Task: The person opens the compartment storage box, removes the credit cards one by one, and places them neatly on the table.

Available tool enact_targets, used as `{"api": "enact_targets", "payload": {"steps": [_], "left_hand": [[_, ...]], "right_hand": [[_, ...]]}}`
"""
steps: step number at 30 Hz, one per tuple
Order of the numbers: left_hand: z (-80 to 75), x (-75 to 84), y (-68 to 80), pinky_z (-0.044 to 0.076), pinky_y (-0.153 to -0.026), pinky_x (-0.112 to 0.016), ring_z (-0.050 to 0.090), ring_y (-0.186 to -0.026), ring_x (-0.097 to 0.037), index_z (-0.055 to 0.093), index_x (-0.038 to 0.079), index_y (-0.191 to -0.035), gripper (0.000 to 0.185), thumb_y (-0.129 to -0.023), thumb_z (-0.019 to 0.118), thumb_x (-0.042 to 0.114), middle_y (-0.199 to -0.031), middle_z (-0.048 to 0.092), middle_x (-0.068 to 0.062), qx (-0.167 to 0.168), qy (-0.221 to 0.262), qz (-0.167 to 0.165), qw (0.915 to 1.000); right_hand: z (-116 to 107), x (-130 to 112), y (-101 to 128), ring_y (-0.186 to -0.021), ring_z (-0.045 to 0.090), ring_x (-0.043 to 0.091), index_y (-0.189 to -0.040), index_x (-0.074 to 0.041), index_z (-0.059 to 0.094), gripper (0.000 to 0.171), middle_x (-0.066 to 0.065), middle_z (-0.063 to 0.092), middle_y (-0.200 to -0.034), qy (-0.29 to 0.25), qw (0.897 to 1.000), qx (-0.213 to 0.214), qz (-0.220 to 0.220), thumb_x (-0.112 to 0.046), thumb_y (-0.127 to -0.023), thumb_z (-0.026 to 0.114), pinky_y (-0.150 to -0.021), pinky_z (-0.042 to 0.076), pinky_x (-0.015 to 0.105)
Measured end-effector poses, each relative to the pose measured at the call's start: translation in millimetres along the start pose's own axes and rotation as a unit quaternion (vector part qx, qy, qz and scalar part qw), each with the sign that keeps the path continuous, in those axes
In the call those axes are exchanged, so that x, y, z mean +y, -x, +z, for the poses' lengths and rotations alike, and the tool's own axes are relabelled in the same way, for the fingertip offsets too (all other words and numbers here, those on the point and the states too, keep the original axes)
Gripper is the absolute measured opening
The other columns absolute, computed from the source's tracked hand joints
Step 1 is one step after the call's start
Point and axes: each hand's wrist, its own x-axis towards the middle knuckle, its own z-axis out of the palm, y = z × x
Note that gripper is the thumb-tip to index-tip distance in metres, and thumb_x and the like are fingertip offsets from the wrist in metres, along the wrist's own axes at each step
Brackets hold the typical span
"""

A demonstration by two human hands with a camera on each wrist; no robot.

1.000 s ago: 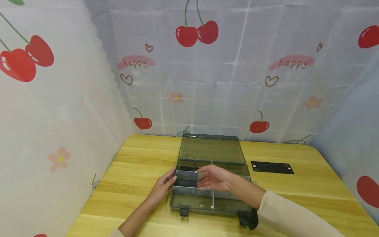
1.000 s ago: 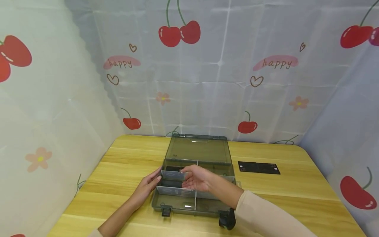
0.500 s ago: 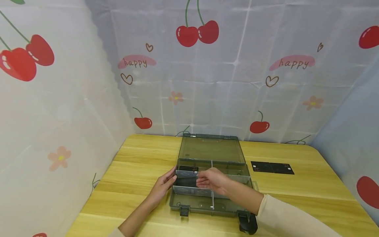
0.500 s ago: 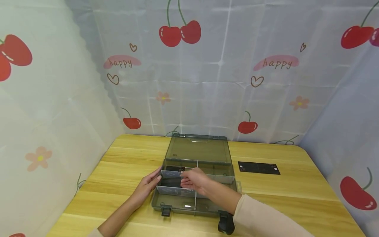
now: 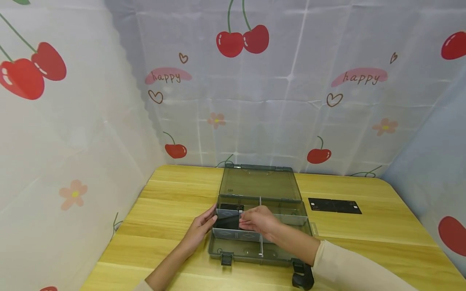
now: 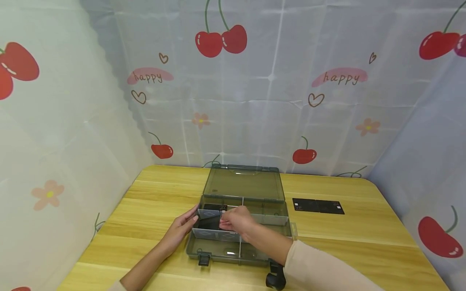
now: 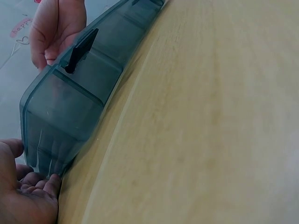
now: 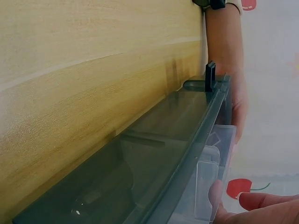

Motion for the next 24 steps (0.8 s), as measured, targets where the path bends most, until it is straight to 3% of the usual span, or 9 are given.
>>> {"api": "enact_targets", "payload": {"steps": [10,24], "left_hand": [[-0.1,1.5,-1.3,0.028,-0.107,-0.049,0.027,-0.136,-0.028,0.028,0.008,-0.148,0.053,-0.1,0.047,0.019,-0.152,0.024,-0.015,-0.008,0.012,0.003,0.9999],[0.0,1.1,0.2,0.029,-0.107,-0.045,0.028,-0.136,-0.024,0.03,0.014,-0.148,0.056,-0.098,0.05,0.029,-0.152,0.027,-0.011,-0.008,0.004,0.008,0.9999]], "right_hand": [[4,2,-6,-0.085,0.067,0.034,-0.115,0.02,0.052,0.031,0.028,0.064,-0.099,0.024,1.0,0.003,-0.018,0.005,-0.089,0.056,-0.079,0.055,0.039],[12,5,-14,-0.081,0.068,0.034,-0.112,0.018,0.053,0.032,0.027,0.064,-0.094,0.064,0.997,0.022,-0.025,0.005,-0.084,0.063,-0.069,0.057,0.035]]}}
